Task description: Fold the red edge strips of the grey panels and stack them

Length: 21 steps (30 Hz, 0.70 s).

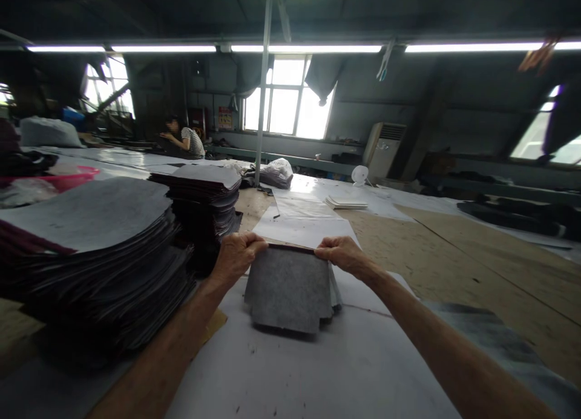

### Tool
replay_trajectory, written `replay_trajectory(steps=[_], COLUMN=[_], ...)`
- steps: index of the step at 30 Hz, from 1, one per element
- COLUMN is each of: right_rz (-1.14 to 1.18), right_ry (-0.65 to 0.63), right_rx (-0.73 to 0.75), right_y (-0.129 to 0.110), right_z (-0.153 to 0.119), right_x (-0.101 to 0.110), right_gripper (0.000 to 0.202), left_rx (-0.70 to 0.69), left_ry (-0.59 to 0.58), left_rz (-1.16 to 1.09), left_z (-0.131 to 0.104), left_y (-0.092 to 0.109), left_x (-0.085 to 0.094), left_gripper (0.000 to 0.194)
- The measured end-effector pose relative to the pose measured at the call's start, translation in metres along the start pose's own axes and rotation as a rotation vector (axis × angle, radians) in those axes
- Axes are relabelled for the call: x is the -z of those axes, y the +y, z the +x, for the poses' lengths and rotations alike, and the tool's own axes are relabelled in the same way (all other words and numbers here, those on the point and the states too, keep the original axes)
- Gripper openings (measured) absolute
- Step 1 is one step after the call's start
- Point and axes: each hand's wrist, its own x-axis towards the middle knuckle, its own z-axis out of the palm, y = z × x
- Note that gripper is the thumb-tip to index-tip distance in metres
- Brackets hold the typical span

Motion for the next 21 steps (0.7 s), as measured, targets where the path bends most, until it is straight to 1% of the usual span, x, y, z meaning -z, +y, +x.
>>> replay_trajectory(steps=[2, 4, 6, 7, 9, 12, 15, 18, 21], right_rz=[-0.03, -0.059, -0.086, -0.099, -0.122, -0.15, -0.165, -0.159, -0.125], right_ry=[0.016, 0.021, 0.026, 0.032, 0.049, 0.077, 0.115, 0.174, 0.258], right_rx=[-0.038, -0.079, -0.113, -0.125, -0.138, -0.147, -0.154, -0.167, -0.193], right_y=[0.005, 0.01, 0.013, 0.014, 0.013, 0.011, 0.008, 0.006, 0.007], right_z=[0.005, 0.008, 0.01, 0.011, 0.013, 0.015, 0.018, 0.019, 0.012], right_x=[0.0, -0.001, -0.004, -0.006, -0.011, -0.018, -0.022, -0.026, -0.027], right_gripper=[0.027, 0.027, 0.028, 0.028, 0.028, 0.028, 0.027, 0.027, 0.029], left_rx=[0.005, 0.016, 0.016, 0.003, -0.055, -0.185, -0.295, -0.348, -0.361], left_ry=[0.077, 0.15, 0.192, 0.192, 0.143, -0.007, -0.162, -0.274, -0.337], left_rz=[0.032, 0.076, 0.131, 0.16, 0.212, 0.284, 0.348, 0.401, 0.44], left_z=[0.002, 0.003, 0.001, -0.002, -0.01, -0.026, -0.042, -0.05, -0.052], left_y=[-0.003, -0.006, -0.006, -0.004, 0.003, 0.019, 0.03, 0.031, 0.026], left_x=[-0.001, -0.005, -0.012, -0.017, -0.027, -0.044, -0.057, -0.064, -0.067], left_gripper=[0.028, 0.031, 0.03, 0.029, 0.025, 0.022, 0.028, 0.038, 0.037])
